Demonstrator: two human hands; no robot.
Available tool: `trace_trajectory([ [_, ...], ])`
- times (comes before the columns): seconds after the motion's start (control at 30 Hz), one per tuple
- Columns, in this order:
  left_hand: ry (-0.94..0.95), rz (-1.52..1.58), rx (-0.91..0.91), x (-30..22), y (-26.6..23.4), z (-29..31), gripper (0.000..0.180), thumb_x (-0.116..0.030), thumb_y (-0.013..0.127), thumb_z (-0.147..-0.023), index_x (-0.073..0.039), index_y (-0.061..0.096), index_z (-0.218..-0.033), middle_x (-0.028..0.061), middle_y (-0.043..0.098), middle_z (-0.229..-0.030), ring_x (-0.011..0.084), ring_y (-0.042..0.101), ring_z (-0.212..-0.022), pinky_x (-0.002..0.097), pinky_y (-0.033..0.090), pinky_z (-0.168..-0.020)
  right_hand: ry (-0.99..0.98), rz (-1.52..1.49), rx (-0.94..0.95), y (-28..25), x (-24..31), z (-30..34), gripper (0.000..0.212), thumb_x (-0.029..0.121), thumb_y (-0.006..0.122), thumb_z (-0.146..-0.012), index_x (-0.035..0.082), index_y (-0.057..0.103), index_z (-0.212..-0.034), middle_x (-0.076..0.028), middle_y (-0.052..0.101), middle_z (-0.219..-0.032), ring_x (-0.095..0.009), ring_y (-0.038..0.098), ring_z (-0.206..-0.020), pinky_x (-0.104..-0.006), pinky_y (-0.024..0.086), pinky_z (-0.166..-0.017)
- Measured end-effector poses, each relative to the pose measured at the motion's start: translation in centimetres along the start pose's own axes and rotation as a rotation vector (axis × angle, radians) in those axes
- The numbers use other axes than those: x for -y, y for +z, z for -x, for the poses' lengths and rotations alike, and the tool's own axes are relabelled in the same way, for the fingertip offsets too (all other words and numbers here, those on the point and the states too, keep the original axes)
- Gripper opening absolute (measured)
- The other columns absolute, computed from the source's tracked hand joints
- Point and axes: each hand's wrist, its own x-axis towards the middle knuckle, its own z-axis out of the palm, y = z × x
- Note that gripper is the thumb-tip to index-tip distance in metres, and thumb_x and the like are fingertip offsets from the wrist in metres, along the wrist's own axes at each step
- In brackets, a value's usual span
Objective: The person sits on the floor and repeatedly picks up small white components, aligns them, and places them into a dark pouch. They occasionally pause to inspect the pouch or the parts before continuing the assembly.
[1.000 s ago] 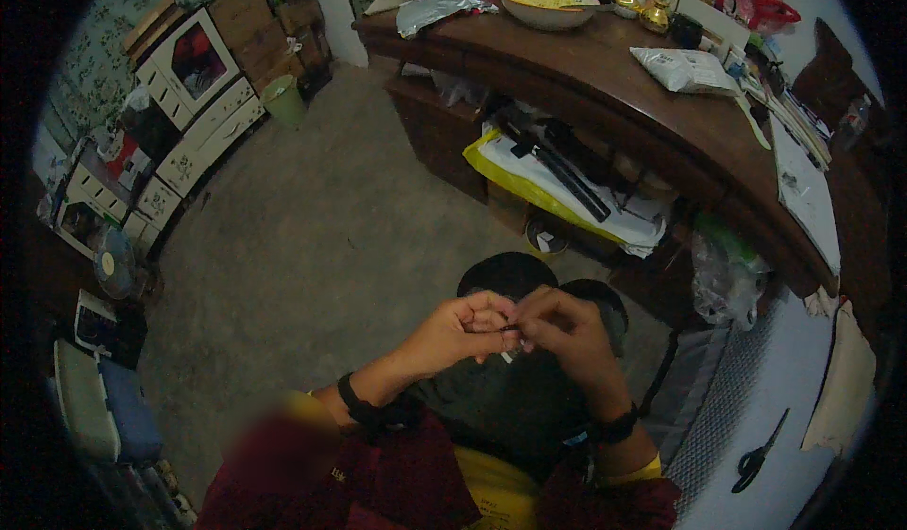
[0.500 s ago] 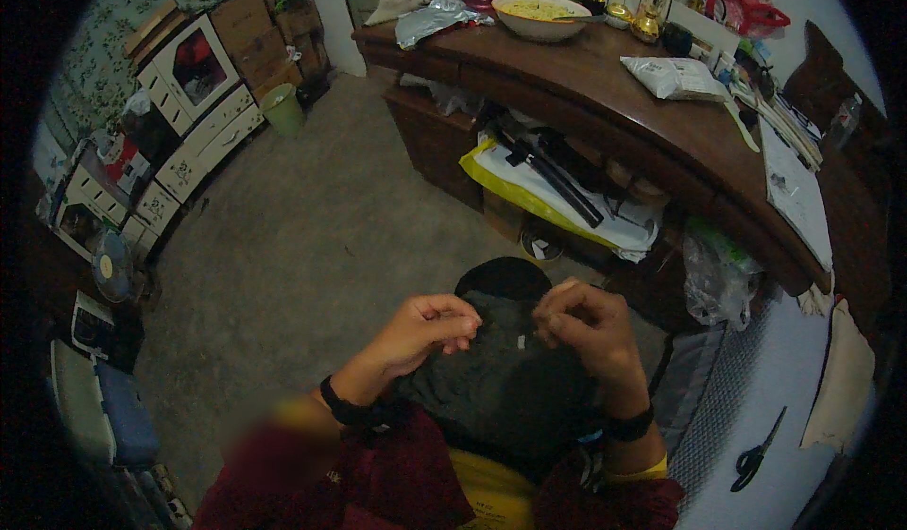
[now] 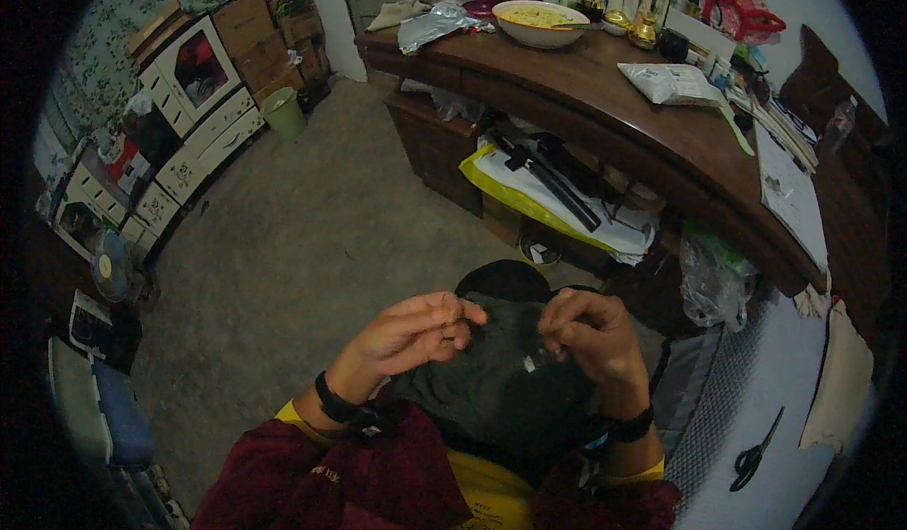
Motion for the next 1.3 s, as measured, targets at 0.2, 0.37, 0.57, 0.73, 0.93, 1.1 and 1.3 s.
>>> trace_trajectory([
  [0.2, -0.109, -0.328, -0.014, 1.5, 3.1, -1.6, 0.042, -0.009, 0.063, -0.086, -0.003, 0.048, -0.125, 0.0118, 0.051, -0.122, 0.0128, 0.058, -0.091, 0.0209, 0.047, -0.065, -0.047, -0.005, 0.063, 0.1, -0.2, -0.6, 0.012, 0.009, 0.063, -0.084, -0.002, 0.063, -0.089, -0.012, 0.062, -0.093, -0.016, 0.060, -0.076, -0.0269, 0.049, -0.065],
  [0.37, -0.272, -0.434, -0.114, 1.5, 2.7, -2.6, 0.027, -0.011, 0.068, -0.084, -0.001, 0.062, -0.109, 0.0059, 0.063, -0.094, 0.0077, 0.057, -0.075, 0.0188, 0.044, -0.060, -0.027, 0.044, 0.046, 0.0, 0.1, -0.4, 0.010, 0.007, 0.063, -0.084, -0.002, 0.063, -0.089, -0.014, 0.062, -0.095, -0.016, 0.061, -0.077, -0.0276, 0.050, -0.066],
  [0.57, -0.150, -0.341, -0.142, 1.4, 1.8, -1.6, 0.015, -0.012, 0.066, -0.086, -0.001, 0.066, -0.096, 0.0047, 0.065, -0.086, 0.0064, 0.052, -0.066, 0.0186, 0.040, -0.056, -0.024, 0.031, 0.004, 0.0, 0.2, -0.2, 0.012, 0.008, 0.064, -0.083, -0.003, 0.064, -0.087, -0.014, 0.062, -0.094, -0.017, 0.062, -0.076, -0.0273, 0.050, -0.065],
  [0.73, -0.106, -0.317, -0.244, 0.8, 1.4, -0.6, 0.015, -0.012, 0.066, -0.086, -0.001, 0.067, -0.096, 0.0042, 0.065, -0.088, 0.0061, 0.051, -0.067, 0.0185, 0.039, -0.056, -0.037, 0.010, -0.014, 0.0, -0.1, -0.1, 0.011, 0.008, 0.064, -0.082, -0.003, 0.064, -0.085, -0.014, 0.062, -0.093, -0.017, 0.062, -0.076, -0.0269, 0.049, -0.064],
  [0.93, -0.078, -0.434, -0.428, 1.1, 0.9, 0.2, 0.013, -0.012, 0.064, -0.086, -0.002, 0.066, -0.095, 0.0013, 0.063, -0.084, 0.0052, 0.046, -0.063, 0.0184, 0.037, -0.055, -0.043, -0.023, -0.039, -0.2, -0.1, 0.1, 0.012, 0.010, 0.065, -0.081, -0.002, 0.063, -0.082, -0.014, 0.061, -0.091, -0.017, 0.061, -0.073, -0.0257, 0.049, -0.060],
  [1.1, 0.111, -0.115, -0.334, 1.0, -0.5, 0.0, 0.012, -0.011, 0.060, -0.088, -0.002, 0.064, -0.093, 0.0006, 0.059, -0.085, 0.0058, 0.042, -0.060, 0.0189, 0.036, -0.053, -0.090, -0.030, -0.054, 0.1, 0.3, 0.5, 0.010, 0.007, 0.065, -0.079, -0.002, 0.061, -0.078, -0.014, 0.060, -0.089, -0.017, 0.060, -0.069, -0.0252, 0.048, -0.057],
  [1.3, 0.234, 0.104, -0.307, 0.3, -1.3, 0.8, 0.012, -0.013, 0.058, -0.089, -0.003, 0.064, -0.093, 0.0023, 0.060, -0.094, 0.0065, 0.042, -0.063, 0.0189, 0.036, -0.053, -0.114, -0.010, -0.136, 0.1, 0.9, 1.3, 0.010, 0.005, 0.065, -0.078, -0.002, 0.058, -0.076, -0.014, 0.059, -0.089, -0.018, 0.059, -0.068, -0.0260, 0.048, -0.057],
])
